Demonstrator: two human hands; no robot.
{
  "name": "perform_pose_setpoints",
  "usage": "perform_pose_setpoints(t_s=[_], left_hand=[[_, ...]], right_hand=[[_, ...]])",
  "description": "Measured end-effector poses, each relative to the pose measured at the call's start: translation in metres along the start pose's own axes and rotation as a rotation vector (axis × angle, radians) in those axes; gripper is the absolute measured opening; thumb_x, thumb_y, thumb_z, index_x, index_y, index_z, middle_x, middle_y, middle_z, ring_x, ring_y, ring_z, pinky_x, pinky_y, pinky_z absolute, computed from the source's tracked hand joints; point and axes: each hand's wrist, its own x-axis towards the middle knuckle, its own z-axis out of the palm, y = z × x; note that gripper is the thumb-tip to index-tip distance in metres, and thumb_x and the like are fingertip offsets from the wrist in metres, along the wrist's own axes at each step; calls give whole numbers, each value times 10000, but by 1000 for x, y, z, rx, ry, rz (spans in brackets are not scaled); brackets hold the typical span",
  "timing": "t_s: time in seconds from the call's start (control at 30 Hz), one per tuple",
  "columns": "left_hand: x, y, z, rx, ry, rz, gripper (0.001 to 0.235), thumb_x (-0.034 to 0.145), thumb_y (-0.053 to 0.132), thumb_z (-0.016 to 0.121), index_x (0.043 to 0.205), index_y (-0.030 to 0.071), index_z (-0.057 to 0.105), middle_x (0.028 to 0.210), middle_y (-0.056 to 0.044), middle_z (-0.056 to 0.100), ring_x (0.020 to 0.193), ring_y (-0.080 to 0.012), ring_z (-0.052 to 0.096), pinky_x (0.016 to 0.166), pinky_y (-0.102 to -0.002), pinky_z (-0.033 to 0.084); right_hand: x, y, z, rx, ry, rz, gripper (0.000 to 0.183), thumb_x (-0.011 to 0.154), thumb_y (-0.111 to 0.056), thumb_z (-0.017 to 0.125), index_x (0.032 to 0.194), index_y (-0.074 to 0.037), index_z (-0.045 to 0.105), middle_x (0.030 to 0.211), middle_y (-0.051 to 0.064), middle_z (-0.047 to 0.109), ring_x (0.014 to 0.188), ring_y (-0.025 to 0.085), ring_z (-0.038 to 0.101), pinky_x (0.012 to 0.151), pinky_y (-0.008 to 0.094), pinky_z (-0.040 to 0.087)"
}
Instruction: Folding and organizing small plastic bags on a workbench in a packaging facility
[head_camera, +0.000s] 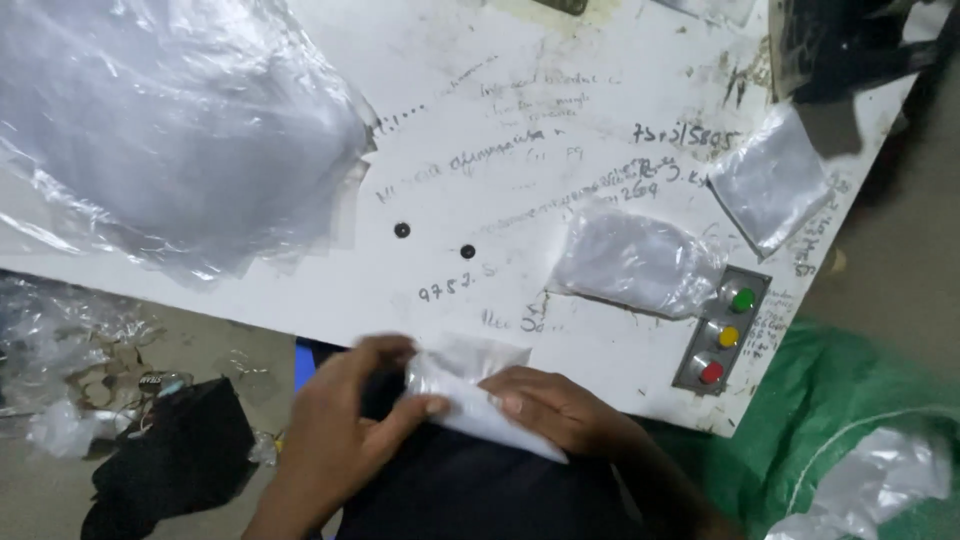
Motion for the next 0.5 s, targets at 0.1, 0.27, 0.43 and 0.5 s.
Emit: perform_pose_setpoints(t_s=[0.1,0.27,0.43,0.5], left_hand=[[15,-27,-5,-120,-77,593,1056,727,536,862,1548,75,384,1601,-163,443,1522,-389,395,1234,-542,322],[21,-29,27,-229,-163,247,498,756,306,889,1200,212,684,1060,14,788,879,-153,719,759,-287,513],[29,-9,57,214,441,543,788,896,458,835,1458,23,496,1049,-135,707,892,-308,680,814,-419,525],[34,-2,65,105,516,378,976,928,474,782,1594,16,235,1561,-102,557,1138,-325,723,952,-425,537]], right_hand=[[7,-15,7,-12,66,219,453,991,-359,479,1352,-165,671,1345,22,710,1246,150,644,1025,300,429],[7,-11,-12,310,82,-122,806,933,-688,593,1379,-19,535,1481,166,520,1418,277,500,1181,414,360],[19,-27,5,-18,645,444,495,760,-326,788,1205,-109,796,1288,50,775,1223,155,679,1080,285,469],[32,-59,17,2,1226,104,569,903,-333,666,1371,-11,625,1197,90,713,1129,187,648,965,310,522]])
